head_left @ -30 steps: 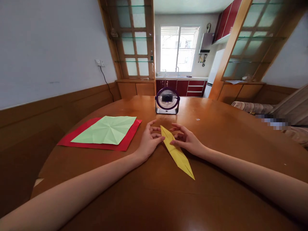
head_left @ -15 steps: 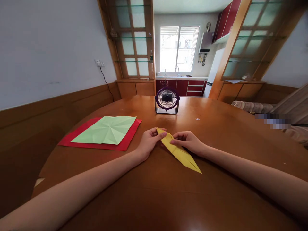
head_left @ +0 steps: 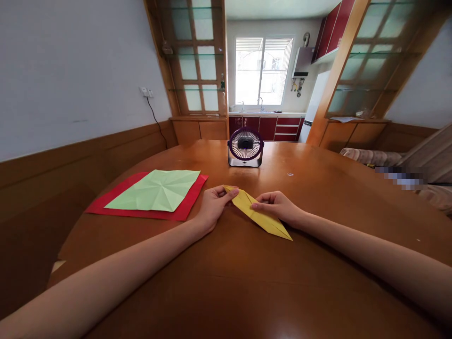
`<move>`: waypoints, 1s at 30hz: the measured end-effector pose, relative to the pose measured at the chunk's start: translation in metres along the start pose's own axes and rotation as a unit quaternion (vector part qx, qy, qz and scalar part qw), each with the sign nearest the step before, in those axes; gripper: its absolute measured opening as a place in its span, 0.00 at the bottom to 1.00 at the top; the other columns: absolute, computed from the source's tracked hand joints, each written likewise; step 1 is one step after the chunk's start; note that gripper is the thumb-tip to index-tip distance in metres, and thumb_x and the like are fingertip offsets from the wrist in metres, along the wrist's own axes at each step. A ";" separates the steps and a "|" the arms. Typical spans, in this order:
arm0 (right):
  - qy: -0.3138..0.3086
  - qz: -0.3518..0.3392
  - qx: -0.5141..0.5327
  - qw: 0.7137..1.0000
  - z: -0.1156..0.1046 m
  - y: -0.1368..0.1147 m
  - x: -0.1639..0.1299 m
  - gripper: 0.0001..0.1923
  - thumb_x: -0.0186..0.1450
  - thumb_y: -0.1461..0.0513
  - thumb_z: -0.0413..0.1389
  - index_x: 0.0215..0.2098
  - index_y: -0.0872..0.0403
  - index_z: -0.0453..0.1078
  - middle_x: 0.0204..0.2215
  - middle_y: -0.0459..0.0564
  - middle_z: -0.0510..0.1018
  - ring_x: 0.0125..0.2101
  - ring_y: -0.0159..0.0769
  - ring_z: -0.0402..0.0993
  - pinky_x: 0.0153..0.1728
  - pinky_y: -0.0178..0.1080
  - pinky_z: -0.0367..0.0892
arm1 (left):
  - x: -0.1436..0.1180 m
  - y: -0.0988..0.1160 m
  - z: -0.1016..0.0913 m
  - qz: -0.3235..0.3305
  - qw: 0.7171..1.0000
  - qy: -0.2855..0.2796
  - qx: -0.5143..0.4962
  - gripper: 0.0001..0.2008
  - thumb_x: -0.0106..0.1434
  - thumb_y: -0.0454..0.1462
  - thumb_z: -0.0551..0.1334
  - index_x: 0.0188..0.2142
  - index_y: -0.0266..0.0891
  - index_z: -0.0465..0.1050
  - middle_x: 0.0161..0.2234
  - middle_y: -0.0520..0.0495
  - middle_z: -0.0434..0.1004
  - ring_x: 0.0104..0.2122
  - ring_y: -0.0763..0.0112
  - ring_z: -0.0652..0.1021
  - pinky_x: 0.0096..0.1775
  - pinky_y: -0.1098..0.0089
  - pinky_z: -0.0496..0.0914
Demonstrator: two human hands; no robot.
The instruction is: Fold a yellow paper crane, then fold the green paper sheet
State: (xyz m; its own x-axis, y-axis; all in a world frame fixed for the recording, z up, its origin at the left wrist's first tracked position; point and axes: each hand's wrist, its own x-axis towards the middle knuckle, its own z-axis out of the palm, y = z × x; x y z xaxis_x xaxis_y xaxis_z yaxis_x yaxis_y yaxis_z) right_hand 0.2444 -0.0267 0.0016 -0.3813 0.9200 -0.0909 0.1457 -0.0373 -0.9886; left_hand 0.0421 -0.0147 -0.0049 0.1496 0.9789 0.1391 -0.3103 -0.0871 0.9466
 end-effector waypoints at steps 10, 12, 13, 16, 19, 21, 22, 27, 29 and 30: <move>0.013 0.017 0.008 1.000 0.000 -0.003 0.000 0.16 0.48 0.55 0.70 0.29 0.57 0.76 0.24 0.46 0.78 0.22 0.26 0.70 0.21 0.29 0.61 | 0.001 -0.001 0.000 0.009 1.000 0.007 0.000 0.18 0.47 0.41 0.74 0.35 0.33 0.78 0.33 0.44 0.82 0.31 0.68 0.80 0.35 0.69 0.74; -0.001 0.025 0.006 1.000 0.000 -0.003 0.000 0.16 0.47 0.56 0.70 0.31 0.56 0.76 0.25 0.46 0.79 0.22 0.27 0.71 0.22 0.30 0.62 | 0.002 -0.001 -0.001 0.010 1.000 0.009 -0.002 0.18 0.47 0.41 0.74 0.35 0.33 0.78 0.34 0.43 0.82 0.32 0.68 0.80 0.36 0.69 0.74; -0.009 0.029 0.003 1.000 -0.001 -0.003 0.000 0.17 0.47 0.56 0.70 0.31 0.56 0.76 0.25 0.46 0.79 0.22 0.27 0.71 0.21 0.30 0.63 | 0.002 -0.001 -0.001 0.010 1.000 0.008 -0.002 0.18 0.47 0.41 0.74 0.35 0.33 0.79 0.35 0.43 0.82 0.32 0.68 0.80 0.36 0.69 0.74; -0.017 0.031 -0.001 0.999 -0.002 -0.002 0.000 0.17 0.47 0.56 0.70 0.31 0.56 0.76 0.25 0.47 0.79 0.22 0.28 0.71 0.21 0.29 0.63 | 0.002 -0.001 -0.001 0.010 1.000 0.000 0.000 0.18 0.47 0.41 0.74 0.36 0.33 0.79 0.35 0.43 0.82 0.32 0.68 0.80 0.37 0.70 0.74; -0.007 0.029 -0.003 1.000 -0.002 -0.002 0.001 0.17 0.46 0.57 0.71 0.30 0.57 0.76 0.24 0.46 0.78 0.21 0.27 0.70 0.20 0.29 0.62 | 0.003 -0.002 0.000 0.010 1.000 -0.009 -0.003 0.18 0.47 0.41 0.73 0.37 0.34 0.79 0.34 0.43 0.82 0.33 0.67 0.80 0.38 0.69 0.74; 0.001 0.029 -0.011 1.000 -0.002 -0.002 0.001 0.17 0.45 0.58 0.71 0.30 0.57 0.76 0.23 0.45 0.77 0.21 0.26 0.69 0.20 0.29 0.61 | 0.003 -0.002 0.000 0.010 1.000 -0.014 -0.001 0.18 0.48 0.41 0.73 0.37 0.34 0.79 0.34 0.43 0.82 0.33 0.67 0.80 0.38 0.69 0.74; 0.005 0.030 -0.015 0.999 -0.001 -0.002 0.001 0.17 0.45 0.58 0.71 0.30 0.57 0.76 0.22 0.45 0.77 0.20 0.26 0.69 0.20 0.29 0.60 | 0.003 -0.002 0.000 0.010 1.000 -0.016 0.001 0.18 0.48 0.41 0.73 0.37 0.34 0.79 0.35 0.43 0.82 0.33 0.67 0.80 0.38 0.69 0.74; 0.017 0.029 -0.013 0.999 0.001 -0.003 0.000 0.17 0.44 0.57 0.71 0.28 0.57 0.75 0.22 0.45 0.76 0.20 0.26 0.68 0.19 0.29 0.60 | 0.002 -0.002 0.000 0.015 1.000 -0.020 0.011 0.17 0.49 0.42 0.73 0.35 0.33 0.79 0.34 0.43 0.82 0.33 0.66 0.80 0.37 0.68 0.74; 0.016 0.027 -0.012 0.999 0.001 -0.003 0.000 0.17 0.44 0.57 0.71 0.28 0.57 0.75 0.22 0.45 0.77 0.20 0.26 0.68 0.20 0.30 0.60 | 0.002 -0.002 0.001 0.016 1.000 -0.018 0.015 0.15 0.49 0.42 0.73 0.33 0.34 0.78 0.33 0.43 0.81 0.32 0.66 0.80 0.37 0.68 0.74; 0.013 0.027 -0.013 0.999 0.001 -0.003 0.000 0.18 0.44 0.57 0.71 0.29 0.57 0.75 0.23 0.45 0.77 0.21 0.26 0.69 0.20 0.30 0.61 | 0.002 -0.001 0.001 0.017 1.000 -0.016 0.015 0.15 0.49 0.42 0.73 0.33 0.34 0.78 0.33 0.43 0.81 0.32 0.67 0.80 0.37 0.68 0.74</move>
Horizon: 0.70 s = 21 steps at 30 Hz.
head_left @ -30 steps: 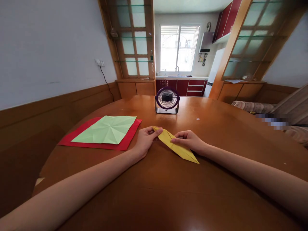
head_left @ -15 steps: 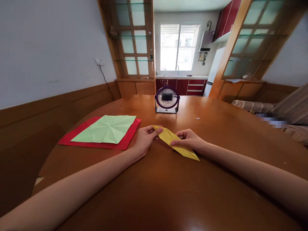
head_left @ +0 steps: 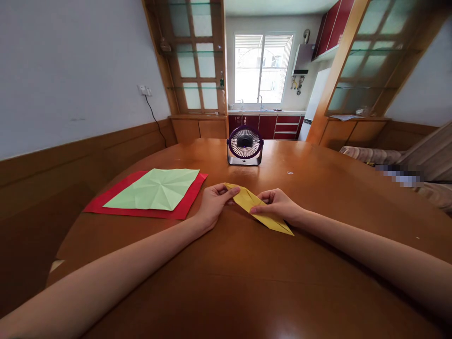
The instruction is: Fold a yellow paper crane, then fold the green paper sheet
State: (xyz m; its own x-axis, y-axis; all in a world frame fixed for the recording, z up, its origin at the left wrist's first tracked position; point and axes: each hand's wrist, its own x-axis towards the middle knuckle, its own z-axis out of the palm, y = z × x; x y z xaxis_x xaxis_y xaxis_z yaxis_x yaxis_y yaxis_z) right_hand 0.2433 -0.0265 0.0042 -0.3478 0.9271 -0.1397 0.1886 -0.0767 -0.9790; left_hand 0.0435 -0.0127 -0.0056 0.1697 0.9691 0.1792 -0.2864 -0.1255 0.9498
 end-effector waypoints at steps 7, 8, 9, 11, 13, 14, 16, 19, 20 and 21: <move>-0.008 -0.015 -0.012 1.000 0.000 0.001 0.000 0.19 0.40 0.59 0.72 0.29 0.56 0.75 0.23 0.44 0.77 0.21 0.27 0.68 0.21 0.30 0.60 | 0.000 0.001 0.001 -0.001 1.000 0.007 0.005 0.16 0.48 0.43 0.73 0.32 0.34 0.78 0.32 0.43 0.81 0.31 0.66 0.80 0.36 0.67 0.74; -0.007 -0.016 -0.008 1.000 0.000 0.001 0.000 0.19 0.40 0.59 0.72 0.29 0.56 0.75 0.23 0.44 0.77 0.21 0.27 0.68 0.21 0.30 0.61 | 0.000 0.001 0.001 -0.001 1.000 0.006 0.005 0.16 0.47 0.43 0.73 0.32 0.34 0.78 0.32 0.43 0.81 0.31 0.67 0.80 0.36 0.67 0.74; -0.005 -0.018 -0.005 1.000 0.000 0.001 0.000 0.19 0.40 0.60 0.72 0.29 0.56 0.74 0.23 0.44 0.77 0.22 0.27 0.68 0.22 0.30 0.61 | 0.000 0.000 0.002 -0.002 1.000 0.005 0.004 0.16 0.47 0.43 0.73 0.32 0.34 0.78 0.32 0.44 0.81 0.31 0.67 0.80 0.36 0.68 0.74; -0.003 -0.023 -0.003 1.000 0.001 0.002 0.001 0.18 0.40 0.61 0.72 0.28 0.56 0.74 0.23 0.44 0.77 0.22 0.26 0.68 0.22 0.30 0.60 | -0.001 0.000 0.003 -0.005 1.000 -0.001 0.003 0.16 0.47 0.42 0.73 0.33 0.34 0.79 0.32 0.44 0.81 0.31 0.67 0.80 0.36 0.68 0.74; -0.004 -0.034 -0.009 0.999 0.002 0.002 0.001 0.17 0.40 0.62 0.72 0.27 0.56 0.73 0.22 0.42 0.76 0.21 0.26 0.67 0.21 0.29 0.59 | -0.002 0.000 0.003 -0.008 1.000 -0.007 0.003 0.16 0.47 0.42 0.73 0.33 0.34 0.79 0.32 0.44 0.81 0.31 0.66 0.80 0.36 0.68 0.74; -0.004 -0.040 -0.013 0.999 0.002 0.003 0.002 0.17 0.40 0.62 0.71 0.26 0.56 0.73 0.22 0.42 0.76 0.21 0.25 0.67 0.21 0.29 0.59 | -0.002 0.000 0.004 -0.010 1.000 -0.008 0.003 0.17 0.47 0.42 0.73 0.33 0.34 0.79 0.32 0.44 0.81 0.31 0.66 0.80 0.36 0.68 0.74; -0.008 -0.046 -0.016 0.999 0.002 0.003 0.002 0.17 0.41 0.62 0.71 0.27 0.56 0.73 0.23 0.42 0.76 0.22 0.26 0.67 0.22 0.30 0.60 | -0.002 0.001 0.004 -0.009 1.000 -0.003 0.005 0.16 0.47 0.42 0.73 0.32 0.34 0.78 0.31 0.44 0.81 0.30 0.67 0.79 0.36 0.69 0.73; -0.024 -0.036 -0.018 0.999 0.000 0.002 0.001 0.18 0.43 0.60 0.71 0.30 0.56 0.74 0.24 0.44 0.77 0.23 0.27 0.69 0.23 0.30 0.61 | -0.001 0.000 0.002 -0.005 1.000 0.005 0.006 0.16 0.47 0.42 0.73 0.32 0.33 0.78 0.32 0.44 0.81 0.30 0.67 0.79 0.36 0.69 0.73; -0.030 -0.031 -0.017 0.999 0.000 0.002 0.000 0.18 0.44 0.58 0.71 0.30 0.56 0.75 0.24 0.44 0.77 0.23 0.27 0.69 0.22 0.30 0.60 | 0.000 0.000 0.001 -0.003 1.000 0.008 0.005 0.16 0.47 0.43 0.73 0.32 0.34 0.78 0.32 0.44 0.81 0.30 0.67 0.79 0.36 0.68 0.74; -0.034 -0.029 -0.015 0.999 -0.001 0.001 -0.001 0.17 0.47 0.56 0.70 0.30 0.56 0.75 0.24 0.44 0.76 0.22 0.27 0.68 0.22 0.30 0.60 | 0.001 0.000 -0.001 -0.001 1.000 0.010 0.004 0.16 0.47 0.43 0.73 0.32 0.34 0.78 0.32 0.44 0.81 0.31 0.67 0.79 0.36 0.68 0.74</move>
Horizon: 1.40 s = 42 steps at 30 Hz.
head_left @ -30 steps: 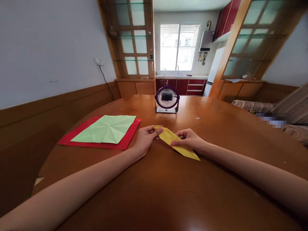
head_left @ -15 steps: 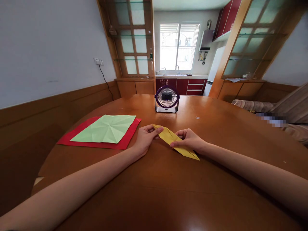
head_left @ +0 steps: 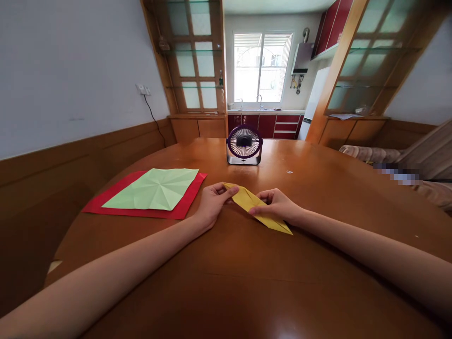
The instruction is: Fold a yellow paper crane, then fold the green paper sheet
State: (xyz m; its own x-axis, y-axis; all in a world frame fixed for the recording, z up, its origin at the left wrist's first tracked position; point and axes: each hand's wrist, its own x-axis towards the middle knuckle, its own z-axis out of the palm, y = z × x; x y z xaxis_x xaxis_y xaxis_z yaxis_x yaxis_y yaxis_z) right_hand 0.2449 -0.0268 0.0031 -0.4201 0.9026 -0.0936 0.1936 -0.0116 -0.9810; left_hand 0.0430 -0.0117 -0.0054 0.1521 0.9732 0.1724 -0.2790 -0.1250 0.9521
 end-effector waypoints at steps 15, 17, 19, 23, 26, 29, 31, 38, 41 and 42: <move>0.060 -0.026 0.010 0.998 0.001 0.006 -0.003 0.22 0.55 0.46 0.62 0.27 0.58 0.77 0.20 0.47 0.74 0.19 0.28 0.65 0.19 0.32 0.56 | 0.000 0.000 -0.001 -0.003 1.000 -0.005 0.003 0.16 0.49 0.43 0.72 0.33 0.34 0.78 0.34 0.43 0.81 0.32 0.68 0.79 0.37 0.68 0.73; 0.061 -0.022 0.012 0.998 0.000 0.006 -0.004 0.22 0.55 0.46 0.62 0.28 0.58 0.78 0.20 0.47 0.75 0.19 0.28 0.66 0.19 0.32 0.56 | 0.000 0.000 -0.001 -0.006 1.000 -0.007 -0.001 0.16 0.50 0.44 0.72 0.32 0.34 0.78 0.33 0.43 0.81 0.32 0.67 0.79 0.37 0.68 0.73; 0.061 -0.017 0.014 0.998 -0.001 0.006 -0.005 0.21 0.55 0.47 0.63 0.28 0.58 0.77 0.19 0.47 0.74 0.19 0.27 0.65 0.18 0.32 0.56 | 0.001 0.000 -0.002 -0.010 1.000 -0.003 -0.004 0.15 0.50 0.44 0.72 0.31 0.33 0.78 0.32 0.43 0.81 0.31 0.68 0.79 0.36 0.69 0.73; 0.051 -0.017 0.027 0.998 -0.001 0.007 -0.005 0.20 0.55 0.47 0.63 0.25 0.57 0.76 0.18 0.45 0.73 0.18 0.27 0.64 0.18 0.32 0.55 | 0.002 0.000 -0.004 -0.014 1.000 0.005 -0.005 0.16 0.51 0.46 0.71 0.29 0.34 0.77 0.30 0.43 0.80 0.28 0.68 0.79 0.34 0.68 0.73; 0.052 -0.043 0.032 0.997 0.000 0.006 -0.004 0.19 0.56 0.47 0.62 0.28 0.56 0.76 0.23 0.47 0.76 0.22 0.30 0.68 0.22 0.33 0.59 | 0.002 0.002 -0.004 -0.012 1.000 0.011 -0.002 0.16 0.50 0.46 0.72 0.28 0.34 0.77 0.27 0.45 0.79 0.26 0.70 0.78 0.33 0.69 0.73; 0.083 -0.089 0.005 0.993 0.001 0.005 -0.003 0.17 0.55 0.49 0.63 0.29 0.55 0.76 0.27 0.47 0.76 0.27 0.32 0.70 0.28 0.34 0.63 | 0.003 0.004 -0.005 -0.004 1.000 0.013 0.015 0.15 0.50 0.46 0.71 0.26 0.36 0.77 0.25 0.46 0.78 0.25 0.69 0.77 0.31 0.69 0.72; 0.109 -0.114 -0.037 0.987 0.000 0.006 -0.001 0.14 0.55 0.51 0.63 0.28 0.54 0.76 0.29 0.47 0.76 0.30 0.32 0.70 0.31 0.35 0.64 | 0.004 0.003 -0.007 0.011 0.998 0.012 0.060 0.15 0.51 0.47 0.70 0.26 0.37 0.77 0.23 0.48 0.77 0.23 0.70 0.76 0.29 0.70 0.69; 0.137 -0.149 -0.208 0.957 -0.002 0.010 0.003 0.12 0.61 0.56 0.58 0.25 0.55 0.75 0.31 0.48 0.72 0.32 0.32 0.69 0.37 0.37 0.63 | 0.015 -0.001 -0.024 0.112 0.928 -0.008 0.355 0.13 0.57 0.48 0.65 0.27 0.40 0.76 0.26 0.48 0.76 0.26 0.68 0.73 0.27 0.71 0.62; 0.138 -0.159 -0.285 0.935 0.001 0.010 0.002 0.11 0.62 0.57 0.57 0.26 0.55 0.74 0.31 0.48 0.72 0.32 0.32 0.68 0.36 0.37 0.63 | 0.017 0.001 -0.027 0.156 0.861 -0.024 0.484 0.13 0.58 0.46 0.64 0.26 0.40 0.75 0.28 0.47 0.74 0.28 0.66 0.72 0.29 0.70 0.62; 0.140 -0.167 -0.304 0.927 0.003 0.009 0.001 0.09 0.62 0.58 0.58 0.27 0.55 0.74 0.31 0.48 0.72 0.31 0.32 0.68 0.35 0.36 0.63 | 0.018 0.001 -0.027 0.159 0.842 -0.032 0.514 0.12 0.58 0.46 0.64 0.26 0.40 0.74 0.29 0.46 0.74 0.29 0.65 0.72 0.31 0.69 0.62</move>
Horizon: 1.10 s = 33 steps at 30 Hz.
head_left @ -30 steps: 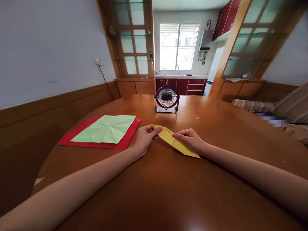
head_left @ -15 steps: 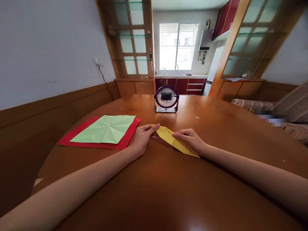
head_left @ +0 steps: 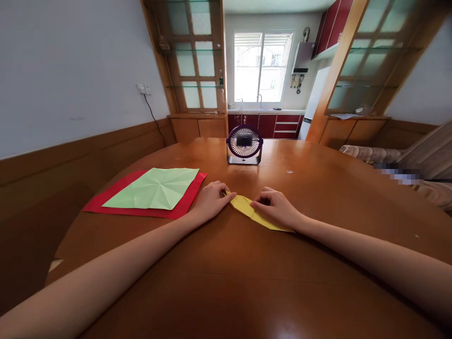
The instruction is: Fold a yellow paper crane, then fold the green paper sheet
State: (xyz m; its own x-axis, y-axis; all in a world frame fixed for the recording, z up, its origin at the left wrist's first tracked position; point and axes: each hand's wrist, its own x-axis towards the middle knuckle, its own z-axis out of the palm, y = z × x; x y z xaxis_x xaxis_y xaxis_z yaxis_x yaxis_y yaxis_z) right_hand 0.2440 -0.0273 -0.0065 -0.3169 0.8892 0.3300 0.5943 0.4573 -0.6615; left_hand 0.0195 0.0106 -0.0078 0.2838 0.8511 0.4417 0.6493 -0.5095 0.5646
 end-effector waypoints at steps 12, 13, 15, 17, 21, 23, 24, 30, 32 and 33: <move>-0.009 -0.194 -0.224 0.955 -0.003 0.002 -0.004 0.11 0.67 0.59 0.54 0.34 0.54 0.78 0.30 0.50 0.74 0.33 0.35 0.68 0.43 0.42 0.59 | -0.007 0.008 0.003 0.202 0.954 -0.006 0.223 0.11 0.65 0.34 0.59 0.46 0.38 0.72 0.56 0.40 0.69 0.55 0.57 0.69 0.56 0.55 0.64; -0.012 -0.211 -0.234 0.949 -0.003 0.002 -0.004 0.12 0.68 0.59 0.53 0.34 0.54 0.78 0.30 0.50 0.74 0.33 0.35 0.68 0.44 0.42 0.59 | -0.008 0.009 0.005 0.223 0.949 -0.015 0.222 0.11 0.66 0.33 0.57 0.46 0.38 0.73 0.57 0.41 0.68 0.57 0.58 0.69 0.57 0.55 0.63; -0.012 -0.233 -0.251 0.940 -0.004 0.002 -0.004 0.14 0.68 0.59 0.52 0.32 0.55 0.77 0.30 0.50 0.75 0.32 0.34 0.67 0.44 0.42 0.59 | -0.011 0.011 0.009 0.249 0.946 -0.050 0.202 0.13 0.69 0.35 0.54 0.48 0.38 0.72 0.59 0.41 0.66 0.58 0.60 0.68 0.60 0.56 0.62; -0.012 -0.242 -0.256 0.936 -0.005 0.001 -0.004 0.14 0.68 0.59 0.52 0.31 0.56 0.77 0.30 0.50 0.74 0.31 0.34 0.67 0.44 0.41 0.59 | -0.013 0.012 0.013 0.250 0.947 -0.104 0.172 0.16 0.71 0.36 0.50 0.53 0.37 0.70 0.60 0.42 0.66 0.59 0.64 0.68 0.61 0.59 0.61; -0.011 -0.240 -0.245 0.939 -0.005 0.000 -0.005 0.17 0.68 0.57 0.51 0.29 0.56 0.77 0.28 0.50 0.73 0.30 0.33 0.67 0.44 0.42 0.59 | -0.015 0.012 0.015 0.211 0.949 -0.198 0.126 0.20 0.72 0.37 0.46 0.60 0.37 0.63 0.61 0.42 0.63 0.61 0.67 0.65 0.61 0.62 0.60; -0.011 -0.239 -0.243 0.940 -0.006 0.000 -0.006 0.18 0.68 0.57 0.51 0.29 0.56 0.77 0.28 0.50 0.73 0.30 0.33 0.67 0.43 0.42 0.60 | -0.016 0.012 0.014 0.196 0.949 -0.220 0.113 0.21 0.73 0.38 0.45 0.61 0.36 0.61 0.63 0.41 0.60 0.63 0.68 0.62 0.62 0.62 0.57; -0.011 -0.240 -0.243 0.940 -0.006 0.000 -0.006 0.18 0.69 0.56 0.51 0.29 0.56 0.77 0.27 0.50 0.73 0.30 0.34 0.67 0.43 0.42 0.60 | -0.016 0.013 0.013 0.191 0.949 -0.227 0.108 0.21 0.73 0.37 0.45 0.62 0.36 0.60 0.63 0.41 0.59 0.63 0.68 0.61 0.63 0.62 0.56; 0.001 -0.325 -0.209 0.922 -0.008 0.005 -0.009 0.12 0.68 0.62 0.51 0.38 0.54 0.77 0.33 0.52 0.76 0.36 0.37 0.70 0.47 0.46 0.62 | -0.015 0.012 0.011 0.180 0.947 -0.248 0.096 0.22 0.73 0.39 0.44 0.64 0.39 0.57 0.65 0.43 0.55 0.65 0.68 0.57 0.64 0.59 0.53; -0.029 -0.360 -0.184 0.914 -0.008 0.006 -0.010 0.13 0.68 0.64 0.49 0.41 0.53 0.76 0.35 0.53 0.77 0.38 0.37 0.71 0.47 0.45 0.65 | -0.015 0.012 0.012 0.176 0.947 -0.250 0.094 0.22 0.73 0.39 0.44 0.64 0.39 0.57 0.65 0.43 0.55 0.65 0.67 0.56 0.64 0.59 0.52; -0.047 -0.368 -0.177 0.912 -0.009 0.006 -0.011 0.13 0.67 0.65 0.48 0.42 0.53 0.75 0.35 0.53 0.77 0.39 0.37 0.71 0.46 0.44 0.66 | -0.015 0.012 0.012 0.175 0.948 -0.251 0.093 0.22 0.73 0.40 0.44 0.64 0.38 0.57 0.65 0.43 0.55 0.65 0.67 0.56 0.64 0.60 0.52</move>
State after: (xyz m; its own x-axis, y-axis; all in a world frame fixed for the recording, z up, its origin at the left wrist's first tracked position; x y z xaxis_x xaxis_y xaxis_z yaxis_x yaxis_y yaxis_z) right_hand 0.2575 -0.0343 -0.0078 -0.7782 0.3421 0.5266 0.3906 0.9203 -0.0205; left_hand 0.0314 -0.0070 -0.0157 0.7743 0.6106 0.1660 0.5529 -0.7804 0.2920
